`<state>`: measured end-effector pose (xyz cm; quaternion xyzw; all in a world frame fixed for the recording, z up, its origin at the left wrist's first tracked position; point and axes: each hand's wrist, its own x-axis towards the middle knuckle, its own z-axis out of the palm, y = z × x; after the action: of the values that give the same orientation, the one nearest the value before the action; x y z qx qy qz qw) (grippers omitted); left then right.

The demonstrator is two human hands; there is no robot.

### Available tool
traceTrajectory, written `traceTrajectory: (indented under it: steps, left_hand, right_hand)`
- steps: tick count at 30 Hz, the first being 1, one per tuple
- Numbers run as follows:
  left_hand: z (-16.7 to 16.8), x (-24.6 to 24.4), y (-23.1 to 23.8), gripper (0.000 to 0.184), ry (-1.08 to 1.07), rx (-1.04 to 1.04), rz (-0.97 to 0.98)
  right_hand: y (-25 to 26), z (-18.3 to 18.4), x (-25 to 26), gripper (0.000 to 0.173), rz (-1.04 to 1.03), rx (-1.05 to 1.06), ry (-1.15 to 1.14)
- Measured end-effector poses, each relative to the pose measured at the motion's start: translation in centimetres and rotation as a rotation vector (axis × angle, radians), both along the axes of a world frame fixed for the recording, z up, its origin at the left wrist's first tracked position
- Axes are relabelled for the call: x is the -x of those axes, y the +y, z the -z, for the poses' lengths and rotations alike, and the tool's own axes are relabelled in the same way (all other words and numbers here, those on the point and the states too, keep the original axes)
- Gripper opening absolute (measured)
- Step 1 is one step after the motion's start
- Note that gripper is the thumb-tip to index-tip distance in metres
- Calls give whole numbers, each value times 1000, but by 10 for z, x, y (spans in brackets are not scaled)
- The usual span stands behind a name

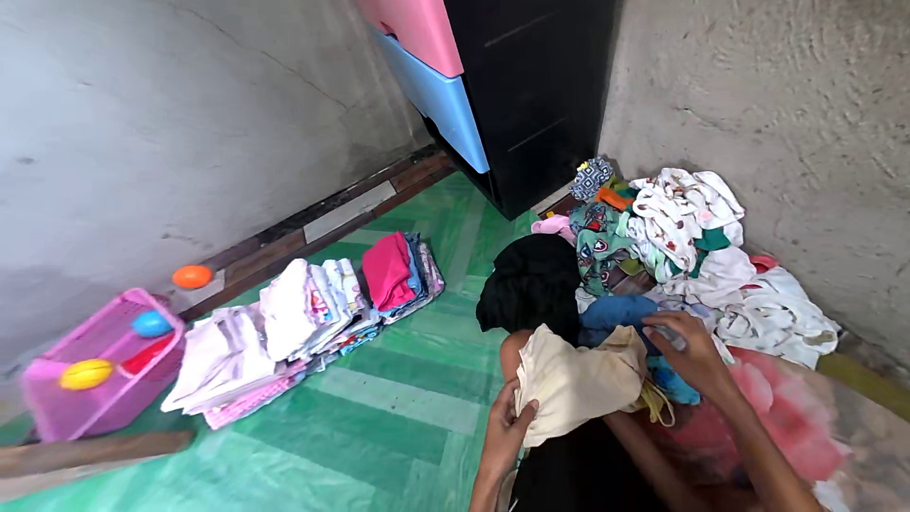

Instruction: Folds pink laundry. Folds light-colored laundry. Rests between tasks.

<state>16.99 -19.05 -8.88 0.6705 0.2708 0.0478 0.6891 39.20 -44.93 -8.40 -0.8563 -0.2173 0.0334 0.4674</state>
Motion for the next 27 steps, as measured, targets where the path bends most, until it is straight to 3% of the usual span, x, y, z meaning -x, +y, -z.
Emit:
traceTrajectory:
  steps: [8,15,18,24,27]
  left_hand:
    - [6,15,-1,41,-12,40,-56]
    - [6,14,-4,40,-12,62,-74]
    - [6,14,-4,39,-16,64,-78]
    - [6,14,-6,38,-22,90,-101]
    - [6,14,-7,38,-18,81,-106]
  right_hand:
    - [18,5,14,31,-211,96,55]
    - [-5,4,6,35,-7,-10,71]
    - [-4,-7,0,27,4,46,59]
    - [34,-12,10,46,10,206,213]
    - [52,-6,17,34,14,269,175]
